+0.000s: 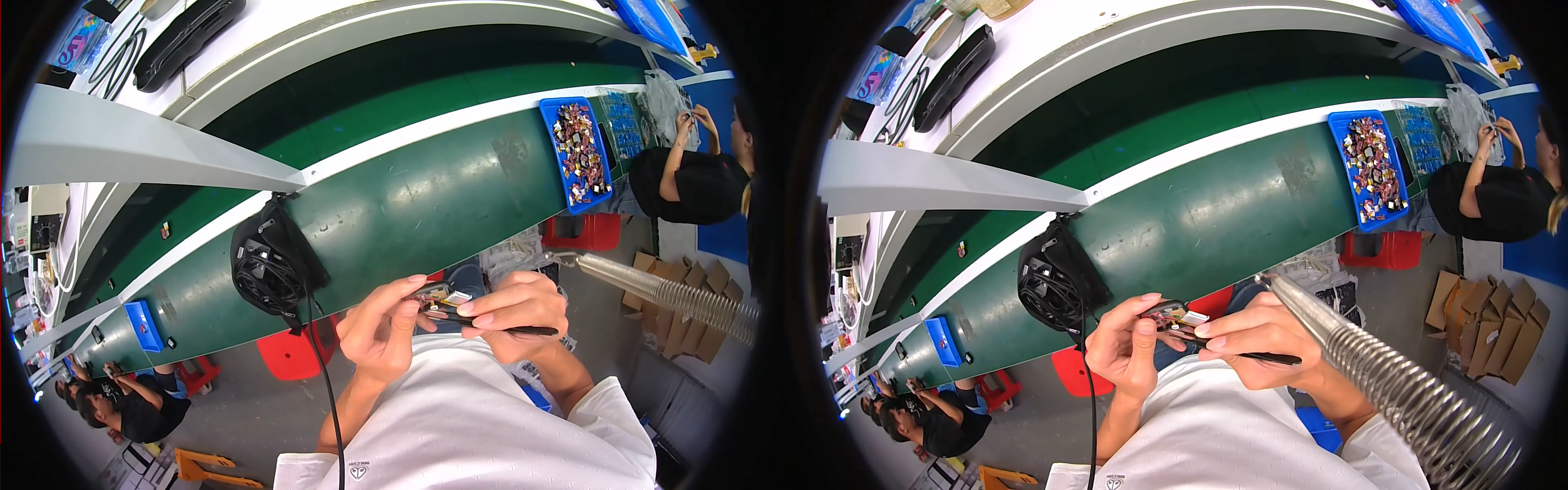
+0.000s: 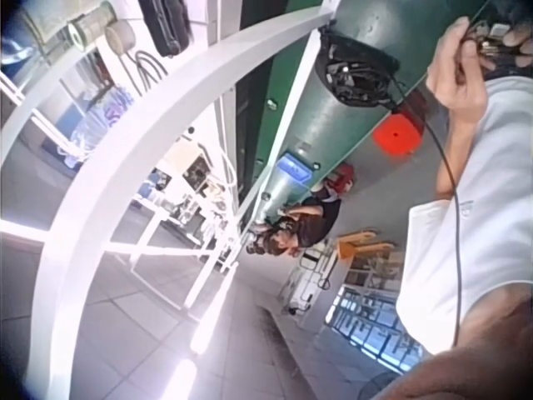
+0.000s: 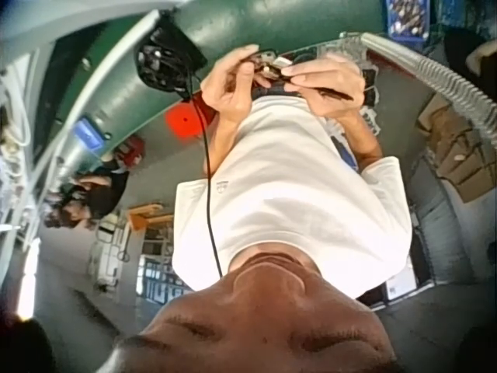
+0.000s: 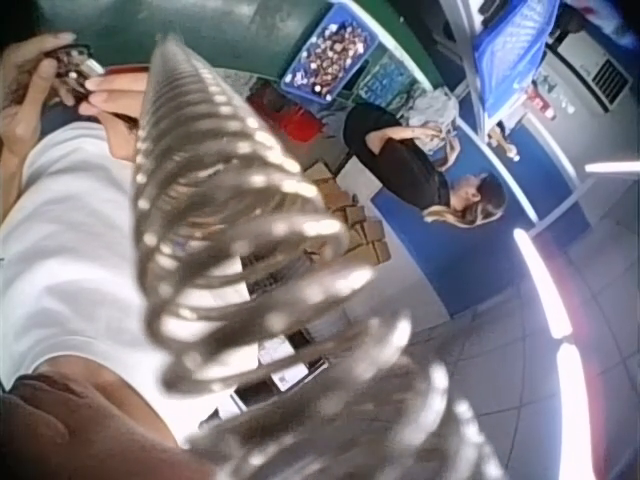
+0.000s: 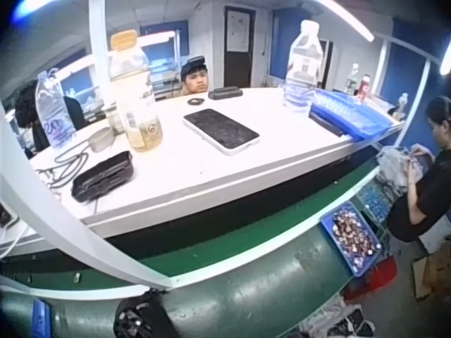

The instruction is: Assembling small electronic components and wiring them together at a factory workstation.

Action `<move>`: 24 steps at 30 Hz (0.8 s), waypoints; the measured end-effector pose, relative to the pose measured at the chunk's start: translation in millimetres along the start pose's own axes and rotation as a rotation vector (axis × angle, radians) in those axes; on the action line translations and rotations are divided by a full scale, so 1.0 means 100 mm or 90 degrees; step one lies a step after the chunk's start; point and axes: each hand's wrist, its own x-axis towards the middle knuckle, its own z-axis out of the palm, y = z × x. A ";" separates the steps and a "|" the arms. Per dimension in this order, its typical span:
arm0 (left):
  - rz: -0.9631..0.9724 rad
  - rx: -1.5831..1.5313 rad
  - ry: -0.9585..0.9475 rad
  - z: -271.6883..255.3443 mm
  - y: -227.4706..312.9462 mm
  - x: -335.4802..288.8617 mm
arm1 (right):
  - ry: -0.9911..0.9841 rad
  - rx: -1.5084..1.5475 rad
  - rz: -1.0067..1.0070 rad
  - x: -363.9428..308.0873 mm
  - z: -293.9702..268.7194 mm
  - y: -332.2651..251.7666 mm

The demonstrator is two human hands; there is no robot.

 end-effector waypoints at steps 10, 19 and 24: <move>0.033 0.050 -0.028 0.00 0.00 0.00 | -0.004 -0.022 -0.008 -0.01 0.02 -0.01; 0.023 0.066 -0.017 0.02 0.00 0.00 | 0.004 -0.026 0.038 -0.04 0.01 -0.01; -0.005 0.069 -0.011 0.03 0.02 0.01 | 0.031 -0.011 0.054 -0.06 0.04 0.00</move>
